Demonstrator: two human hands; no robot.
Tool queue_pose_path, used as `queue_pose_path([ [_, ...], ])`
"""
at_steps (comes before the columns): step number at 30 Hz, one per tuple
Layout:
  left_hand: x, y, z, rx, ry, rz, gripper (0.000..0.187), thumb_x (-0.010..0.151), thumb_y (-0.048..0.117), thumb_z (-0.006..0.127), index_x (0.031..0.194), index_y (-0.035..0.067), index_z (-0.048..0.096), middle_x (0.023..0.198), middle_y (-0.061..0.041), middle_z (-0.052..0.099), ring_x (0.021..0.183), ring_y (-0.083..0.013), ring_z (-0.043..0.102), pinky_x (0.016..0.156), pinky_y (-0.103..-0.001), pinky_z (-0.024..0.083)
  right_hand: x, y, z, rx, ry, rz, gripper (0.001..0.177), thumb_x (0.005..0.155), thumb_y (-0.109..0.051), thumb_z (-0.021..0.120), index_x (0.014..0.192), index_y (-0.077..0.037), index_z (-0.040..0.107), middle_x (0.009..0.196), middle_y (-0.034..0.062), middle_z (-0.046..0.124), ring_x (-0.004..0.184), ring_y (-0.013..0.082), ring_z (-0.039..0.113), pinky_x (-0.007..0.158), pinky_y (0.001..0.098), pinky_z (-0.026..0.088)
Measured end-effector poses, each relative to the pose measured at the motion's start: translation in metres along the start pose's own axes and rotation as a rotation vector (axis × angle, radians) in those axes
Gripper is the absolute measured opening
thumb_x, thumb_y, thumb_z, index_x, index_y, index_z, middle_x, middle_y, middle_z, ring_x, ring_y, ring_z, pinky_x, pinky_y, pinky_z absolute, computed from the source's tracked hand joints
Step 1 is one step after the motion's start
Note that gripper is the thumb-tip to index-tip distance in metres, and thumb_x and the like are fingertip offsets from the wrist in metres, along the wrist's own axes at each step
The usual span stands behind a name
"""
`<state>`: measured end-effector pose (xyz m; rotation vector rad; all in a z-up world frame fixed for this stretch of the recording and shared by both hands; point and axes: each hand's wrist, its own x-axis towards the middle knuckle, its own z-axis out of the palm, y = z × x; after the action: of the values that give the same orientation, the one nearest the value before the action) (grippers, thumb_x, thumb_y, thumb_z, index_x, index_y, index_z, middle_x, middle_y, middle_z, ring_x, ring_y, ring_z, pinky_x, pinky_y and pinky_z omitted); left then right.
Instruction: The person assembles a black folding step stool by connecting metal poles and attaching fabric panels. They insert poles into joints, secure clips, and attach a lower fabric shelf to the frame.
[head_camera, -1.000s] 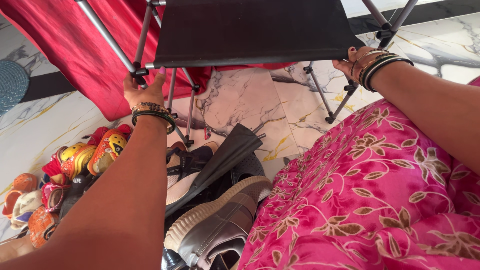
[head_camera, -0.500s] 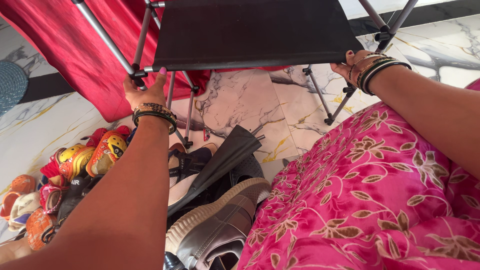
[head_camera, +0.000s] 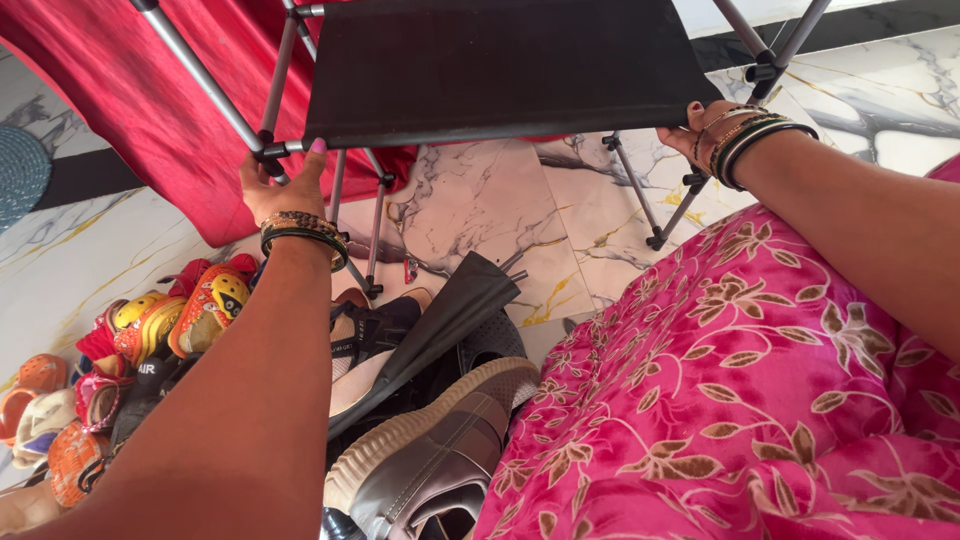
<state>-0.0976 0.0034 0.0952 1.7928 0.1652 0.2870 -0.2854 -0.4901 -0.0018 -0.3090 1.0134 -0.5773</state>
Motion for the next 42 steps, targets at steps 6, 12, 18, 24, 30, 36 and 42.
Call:
queue_pose_path([
  [6,0.001,0.000,0.002,0.018,0.016,0.012,0.086,0.071,0.027,0.097,0.142,0.015,0.050,0.141,-0.009,0.057,0.129,-0.0232,0.059,0.106,-0.036,0.051,0.004,0.001,-0.001,0.021,-0.022,0.017,0.009,0.103,0.009,0.046,0.108,0.002,0.046,0.083,0.0071,0.058,0.082,0.0225,0.074,0.082,0.0577,0.063],
  [12,0.002,0.003,0.002,0.048,0.025,-0.021,0.089,0.070,0.029,0.096,0.144,0.014,0.049,0.142,-0.010,0.056,0.130,-0.0246,0.058,0.107,-0.037,0.051,0.005,-0.003,-0.003,-0.098,-0.080,0.003,0.011,0.102,0.005,0.050,0.112,0.002,0.049,0.091,0.0079,0.064,0.094,0.0248,0.076,0.087,0.0542,0.062],
  [18,0.006,-0.001,0.007,0.050,0.051,-0.008,0.092,0.067,0.031,0.098,0.144,0.013,0.049,0.142,-0.011,0.056,0.132,-0.0254,0.056,0.108,-0.038,0.049,0.009,-0.008,-0.008,-0.163,-0.115,0.025,0.015,0.102,0.005,0.052,0.116,0.005,0.048,0.100,0.0115,0.068,0.105,0.0284,0.077,0.089,0.0500,0.062],
  [24,0.012,-0.009,0.009,0.064,0.071,-0.008,0.093,0.067,0.033,0.099,0.143,0.013,0.049,0.142,-0.011,0.055,0.133,-0.0258,0.055,0.111,-0.039,0.046,0.019,-0.013,-0.010,-0.160,-0.131,0.067,0.019,0.100,0.004,0.057,0.118,0.006,0.049,0.104,0.0152,0.071,0.108,0.0304,0.077,0.088,0.0492,0.062],
  [30,0.014,-0.006,0.010,-0.052,0.064,0.032,0.080,0.068,0.031,0.097,0.135,0.012,0.057,0.132,-0.011,0.062,0.125,-0.0235,0.062,0.107,-0.038,0.049,0.035,-0.020,-0.014,-0.167,-0.150,0.092,0.022,0.100,0.002,0.058,0.119,0.010,0.049,0.107,0.0193,0.071,0.106,0.0328,0.077,0.088,0.0503,0.062],
  [36,0.021,0.010,0.015,0.142,0.121,-0.082,0.072,0.072,0.039,0.095,0.129,0.012,0.060,0.124,-0.011,0.066,0.113,-0.0247,0.069,0.100,-0.040,0.054,0.057,-0.024,-0.019,-0.234,-0.215,0.093,0.029,0.103,-0.003,0.061,0.124,0.012,0.047,0.112,0.0193,0.067,0.112,0.0324,0.076,0.091,0.0451,0.062],
  [42,0.025,0.008,0.025,0.187,0.186,-0.058,0.066,0.070,0.028,0.092,0.124,0.012,0.057,0.114,-0.011,0.067,0.105,-0.0271,0.068,0.094,-0.040,0.054,0.035,-0.011,-0.016,-0.298,-0.246,0.068,0.025,0.103,-0.004,0.055,0.124,0.010,0.049,0.119,0.0160,0.067,0.116,0.0312,0.074,0.094,0.0458,0.060],
])
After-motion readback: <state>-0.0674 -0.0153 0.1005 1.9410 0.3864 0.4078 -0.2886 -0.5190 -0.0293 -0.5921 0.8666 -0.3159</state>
